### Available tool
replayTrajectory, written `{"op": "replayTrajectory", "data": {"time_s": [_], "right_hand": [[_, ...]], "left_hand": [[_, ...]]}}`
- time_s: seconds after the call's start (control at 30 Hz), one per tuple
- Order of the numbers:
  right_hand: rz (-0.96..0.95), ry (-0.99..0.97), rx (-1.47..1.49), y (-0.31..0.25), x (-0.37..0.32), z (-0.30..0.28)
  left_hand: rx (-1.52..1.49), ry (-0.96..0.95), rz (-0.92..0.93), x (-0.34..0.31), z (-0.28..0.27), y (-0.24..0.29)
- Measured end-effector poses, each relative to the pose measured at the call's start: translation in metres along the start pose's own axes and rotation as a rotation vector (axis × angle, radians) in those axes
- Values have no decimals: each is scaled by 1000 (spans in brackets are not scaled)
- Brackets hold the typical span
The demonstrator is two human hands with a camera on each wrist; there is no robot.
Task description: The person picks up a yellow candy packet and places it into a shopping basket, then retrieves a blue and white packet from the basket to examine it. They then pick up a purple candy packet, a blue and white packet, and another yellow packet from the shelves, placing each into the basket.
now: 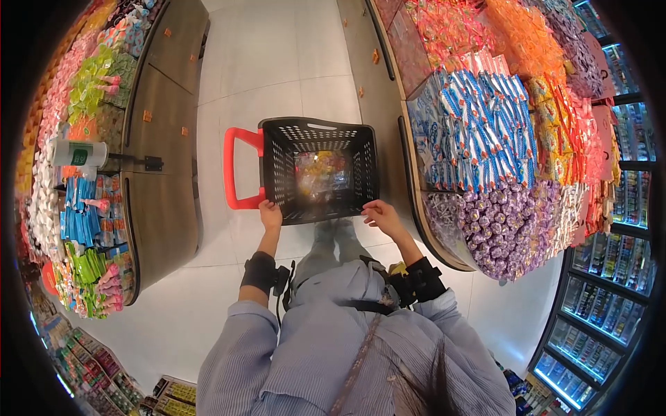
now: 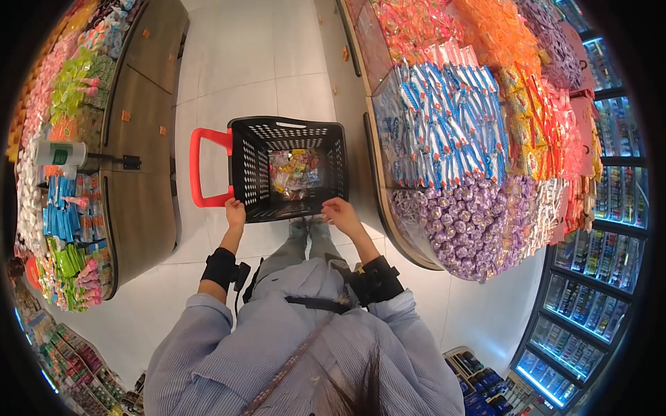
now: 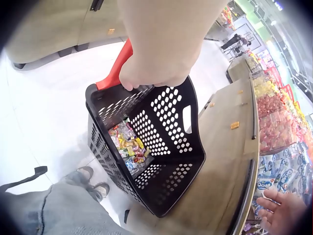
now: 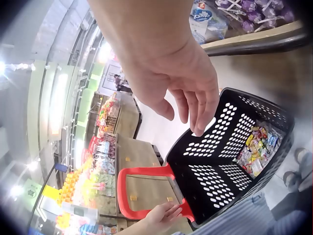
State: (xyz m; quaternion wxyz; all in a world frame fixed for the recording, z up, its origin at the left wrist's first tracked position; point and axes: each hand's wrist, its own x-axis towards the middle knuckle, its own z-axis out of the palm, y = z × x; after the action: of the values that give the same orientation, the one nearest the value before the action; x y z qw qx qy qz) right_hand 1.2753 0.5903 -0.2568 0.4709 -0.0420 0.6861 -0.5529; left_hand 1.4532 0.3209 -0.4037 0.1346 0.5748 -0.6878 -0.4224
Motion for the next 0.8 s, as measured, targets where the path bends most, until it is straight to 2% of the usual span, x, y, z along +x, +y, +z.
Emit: {"op": "replayTrajectory", "data": {"time_s": [0.8], "right_hand": [[11, 35, 31, 20, -6, -36]], "left_hand": [[44, -42, 10, -16, 12, 27]]}}
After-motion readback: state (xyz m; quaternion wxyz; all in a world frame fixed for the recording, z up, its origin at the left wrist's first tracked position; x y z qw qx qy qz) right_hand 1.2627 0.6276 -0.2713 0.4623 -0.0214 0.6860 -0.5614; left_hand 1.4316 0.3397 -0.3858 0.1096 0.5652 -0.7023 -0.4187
